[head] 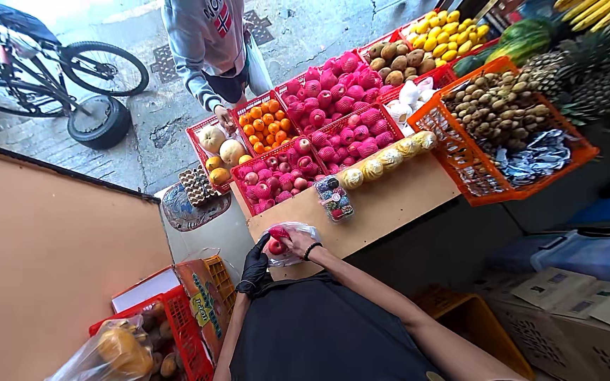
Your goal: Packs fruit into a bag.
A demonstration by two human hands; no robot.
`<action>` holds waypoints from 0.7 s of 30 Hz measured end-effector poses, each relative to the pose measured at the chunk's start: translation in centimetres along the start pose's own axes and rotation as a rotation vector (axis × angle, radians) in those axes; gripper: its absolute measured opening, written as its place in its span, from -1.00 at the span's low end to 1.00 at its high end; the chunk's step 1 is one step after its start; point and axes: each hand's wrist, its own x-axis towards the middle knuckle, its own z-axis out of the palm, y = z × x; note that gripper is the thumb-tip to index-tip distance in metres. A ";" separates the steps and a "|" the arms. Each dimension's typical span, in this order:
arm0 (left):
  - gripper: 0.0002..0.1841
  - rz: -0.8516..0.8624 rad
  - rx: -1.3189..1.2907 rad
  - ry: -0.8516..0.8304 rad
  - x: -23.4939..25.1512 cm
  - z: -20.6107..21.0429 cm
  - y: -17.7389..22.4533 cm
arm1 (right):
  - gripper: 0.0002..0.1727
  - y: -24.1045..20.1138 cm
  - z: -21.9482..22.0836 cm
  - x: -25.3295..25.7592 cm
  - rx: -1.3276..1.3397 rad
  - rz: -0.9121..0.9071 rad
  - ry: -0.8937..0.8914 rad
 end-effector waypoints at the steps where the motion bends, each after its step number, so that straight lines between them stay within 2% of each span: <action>1: -0.39 0.000 0.031 -0.003 -0.2 -0.2 0.0 | -0.37 0.1 0.0 0.1 -0.015 -0.020 0.000; 6: -0.39 -0.035 0.174 0.011 -0.9 -0.5 0.5 | -0.41 0.5 -0.4 0.8 -0.077 -0.022 -0.016; 11: -0.44 -0.054 0.181 0.016 0.4 -0.2 1.1 | -0.45 0.0 -1.5 4.1 -0.248 0.043 -0.056; 16: -0.42 -0.118 0.155 0.027 1.7 0.0 2.1 | -0.49 -0.3 -2.2 6.2 -0.366 0.011 -0.126; 19: -0.39 -0.050 0.272 0.024 1.5 -0.4 1.9 | -0.46 -1.1 -2.7 4.4 -0.372 -0.016 -0.126; 21: -0.36 0.107 0.490 0.066 0.3 -0.8 2.6 | -0.52 -2.2 -3.8 0.9 -0.363 -0.040 -0.064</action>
